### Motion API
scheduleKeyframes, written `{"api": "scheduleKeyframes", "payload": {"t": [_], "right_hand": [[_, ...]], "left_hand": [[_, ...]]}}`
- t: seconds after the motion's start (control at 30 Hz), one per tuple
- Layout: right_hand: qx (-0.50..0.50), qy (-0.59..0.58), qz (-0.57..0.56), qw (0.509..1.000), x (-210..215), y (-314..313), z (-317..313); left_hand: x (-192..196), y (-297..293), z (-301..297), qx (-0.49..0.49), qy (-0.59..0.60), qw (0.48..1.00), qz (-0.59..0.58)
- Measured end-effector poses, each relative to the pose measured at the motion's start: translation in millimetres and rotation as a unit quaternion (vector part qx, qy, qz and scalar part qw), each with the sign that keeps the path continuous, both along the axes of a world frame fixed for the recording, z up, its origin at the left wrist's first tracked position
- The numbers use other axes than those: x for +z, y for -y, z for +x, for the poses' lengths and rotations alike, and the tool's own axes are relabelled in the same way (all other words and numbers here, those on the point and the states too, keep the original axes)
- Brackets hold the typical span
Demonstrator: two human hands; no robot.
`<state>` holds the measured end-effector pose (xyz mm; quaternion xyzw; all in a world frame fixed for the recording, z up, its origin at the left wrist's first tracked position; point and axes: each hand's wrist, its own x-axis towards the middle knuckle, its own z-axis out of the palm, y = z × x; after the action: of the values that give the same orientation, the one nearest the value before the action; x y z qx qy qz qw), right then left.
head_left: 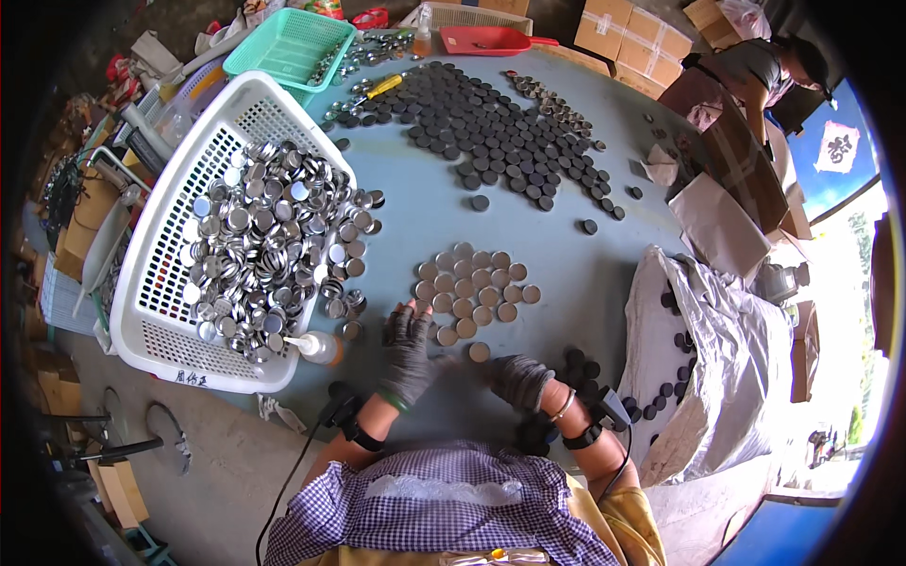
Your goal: Manually assembling small circular plastic or metal components at a workbench.
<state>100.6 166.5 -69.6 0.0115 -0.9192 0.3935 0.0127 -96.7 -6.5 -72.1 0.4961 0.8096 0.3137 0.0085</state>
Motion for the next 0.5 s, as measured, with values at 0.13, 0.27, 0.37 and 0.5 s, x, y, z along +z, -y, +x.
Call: {"api": "scheduleKeyframes", "payload": {"t": [0.13, 0.27, 0.37, 0.5], "right_hand": [[-0.043, -0.106, 0.087, 0.99, -53, 2, -5], [-0.078, 0.042, 0.144, 0.986, -6, -6, -32], [-0.117, 0.058, 0.193, 0.973, 8, -12, -29], [-0.184, 0.054, 0.178, 0.965, 22, -11, -30]], "left_hand": [[4, -8, -6, 0.023, -0.005, 0.999, -0.028], [0, -7, -17, 0.049, -0.012, 0.998, -0.024], [4, -14, -17, 0.041, 0.02, 0.998, -0.037], [2, -21, -17, 0.051, -0.001, 0.998, -0.024]]}}
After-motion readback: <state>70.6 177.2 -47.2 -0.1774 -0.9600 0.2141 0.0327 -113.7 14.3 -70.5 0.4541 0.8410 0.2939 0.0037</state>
